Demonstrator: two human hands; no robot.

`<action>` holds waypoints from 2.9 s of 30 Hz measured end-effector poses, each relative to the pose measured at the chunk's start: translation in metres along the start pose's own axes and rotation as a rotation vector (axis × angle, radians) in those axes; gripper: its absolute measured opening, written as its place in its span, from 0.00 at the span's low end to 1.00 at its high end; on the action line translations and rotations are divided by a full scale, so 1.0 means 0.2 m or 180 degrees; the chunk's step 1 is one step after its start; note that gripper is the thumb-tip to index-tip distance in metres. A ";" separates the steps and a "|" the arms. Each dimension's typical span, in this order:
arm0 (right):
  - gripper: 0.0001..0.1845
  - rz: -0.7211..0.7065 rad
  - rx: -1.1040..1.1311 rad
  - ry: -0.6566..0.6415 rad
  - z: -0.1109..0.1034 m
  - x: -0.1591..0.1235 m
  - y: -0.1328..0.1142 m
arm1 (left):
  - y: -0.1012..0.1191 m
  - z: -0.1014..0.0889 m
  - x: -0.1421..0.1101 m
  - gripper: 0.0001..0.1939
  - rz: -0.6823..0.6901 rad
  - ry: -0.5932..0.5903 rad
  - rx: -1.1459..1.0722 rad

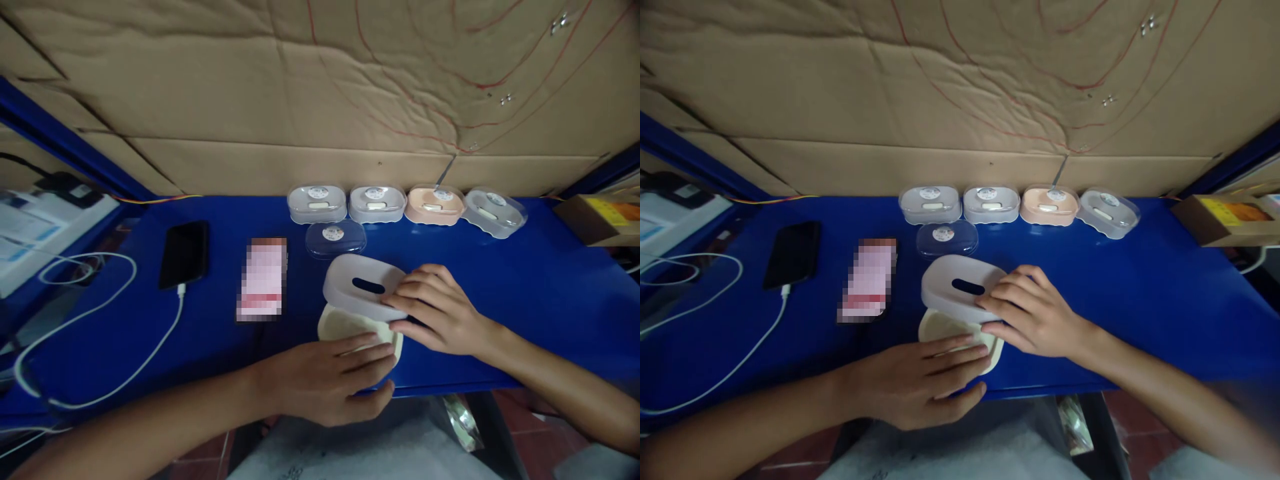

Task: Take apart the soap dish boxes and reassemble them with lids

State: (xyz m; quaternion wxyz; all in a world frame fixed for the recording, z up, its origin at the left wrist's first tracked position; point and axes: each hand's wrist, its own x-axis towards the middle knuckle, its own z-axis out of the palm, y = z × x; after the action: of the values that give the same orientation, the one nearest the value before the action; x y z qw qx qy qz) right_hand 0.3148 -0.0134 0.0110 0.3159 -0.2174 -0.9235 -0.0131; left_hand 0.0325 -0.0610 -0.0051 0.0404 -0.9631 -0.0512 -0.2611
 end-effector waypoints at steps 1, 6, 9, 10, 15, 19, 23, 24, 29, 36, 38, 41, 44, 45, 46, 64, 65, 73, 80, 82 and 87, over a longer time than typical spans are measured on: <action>0.26 -0.0037 -0.0032 0.0006 0.00 0.00 0.00 | 0.00 0.00 0.00 0.12 -0.0017 0.0016 0.0120; 0.21 -0.0255 -0.0171 -0.0164 -0.04 0.00 -0.01 | 0.01 0.02 -0.04 0.19 -0.0546 0.0457 0.0741; 0.13 -0.0609 -0.0301 -0.0378 -0.04 -0.01 -0.06 | -0.01 0.04 -0.06 0.27 -0.0898 0.0392 0.0715; 0.14 -0.0712 -0.0333 -0.0426 -0.03 -0.01 -0.09 | -0.02 0.05 -0.06 0.29 -0.1007 0.0302 0.0629; 0.23 -0.0872 -0.0475 -0.0776 0.01 -0.01 -0.15 | -0.07 0.07 -0.06 0.34 -0.1587 -0.0136 -0.0195; 0.15 -0.0790 -0.0580 -0.0908 0.01 -0.02 -0.12 | -0.08 0.09 -0.07 0.35 -0.1906 -0.0230 -0.0508; 0.12 -0.0780 -0.0410 -0.0804 0.02 -0.02 -0.09 | -0.07 0.09 -0.08 0.43 -0.2360 -0.0273 -0.0679; 0.13 -0.0782 -0.0334 -0.0789 0.02 -0.02 -0.09 | -0.07 0.09 -0.09 0.45 -0.2420 -0.0316 -0.0736; 0.12 -0.0773 -0.0224 -0.0816 0.02 -0.02 -0.06 | -0.09 0.08 -0.09 0.47 -0.2320 -0.0487 -0.0377; 0.12 -0.1085 -0.0654 -0.0816 -0.01 -0.01 -0.07 | -0.09 0.06 -0.07 0.46 -0.2135 -0.0611 -0.0111; 0.10 -0.1193 -0.0772 -0.0749 -0.01 -0.02 -0.07 | -0.09 0.06 -0.08 0.45 -0.2175 -0.0622 -0.0138; 0.13 -0.1251 -0.0719 -0.0656 0.01 -0.02 -0.06 | -0.09 0.07 -0.09 0.46 -0.2247 -0.0625 -0.0249; 0.19 -0.1169 -0.0593 -0.0722 0.03 -0.02 -0.04 | -0.09 0.07 -0.08 0.45 -0.2348 -0.0584 -0.0572; 0.18 -0.1151 -0.0582 -0.0741 0.03 -0.02 -0.03 | -0.09 0.07 -0.08 0.47 -0.2445 -0.0574 -0.0724; 0.16 -0.1149 -0.0587 -0.0750 0.03 -0.02 -0.03 | -0.09 0.06 -0.07 0.49 -0.2592 -0.0558 -0.0872; 0.38 0.0922 0.0918 0.0026 0.10 -0.06 0.23 | -0.12 0.02 -0.03 0.43 -0.4073 0.0368 -0.4559; 0.36 0.1006 0.0832 -0.0154 0.11 -0.06 0.25 | -0.13 0.02 -0.02 0.44 -0.4061 0.0251 -0.4741; 0.43 0.0660 0.0320 -0.1080 0.25 0.05 0.34 | -0.14 -0.02 0.01 0.33 -0.4151 0.0177 -0.4811; 0.32 0.0695 0.0335 -0.0932 0.30 0.17 0.43 | -0.12 -0.01 0.04 0.23 -0.4789 0.1087 -0.5319; 0.27 0.0780 0.0340 -0.0832 0.23 0.09 0.41 | -0.11 0.00 0.04 0.25 -0.4847 0.1112 -0.5677; 0.19 0.1216 0.0395 -0.0742 0.03 -0.12 0.38 | -0.14 0.04 0.01 0.19 -0.4816 0.1360 -0.6185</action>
State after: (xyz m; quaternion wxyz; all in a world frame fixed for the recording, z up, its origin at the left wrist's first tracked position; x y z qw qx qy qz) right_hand 0.3592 0.0473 -0.0158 0.2165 -0.3685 -0.8948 0.1289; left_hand 0.0350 -0.0332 -0.0084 -0.8394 -0.2620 -0.3702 -0.2995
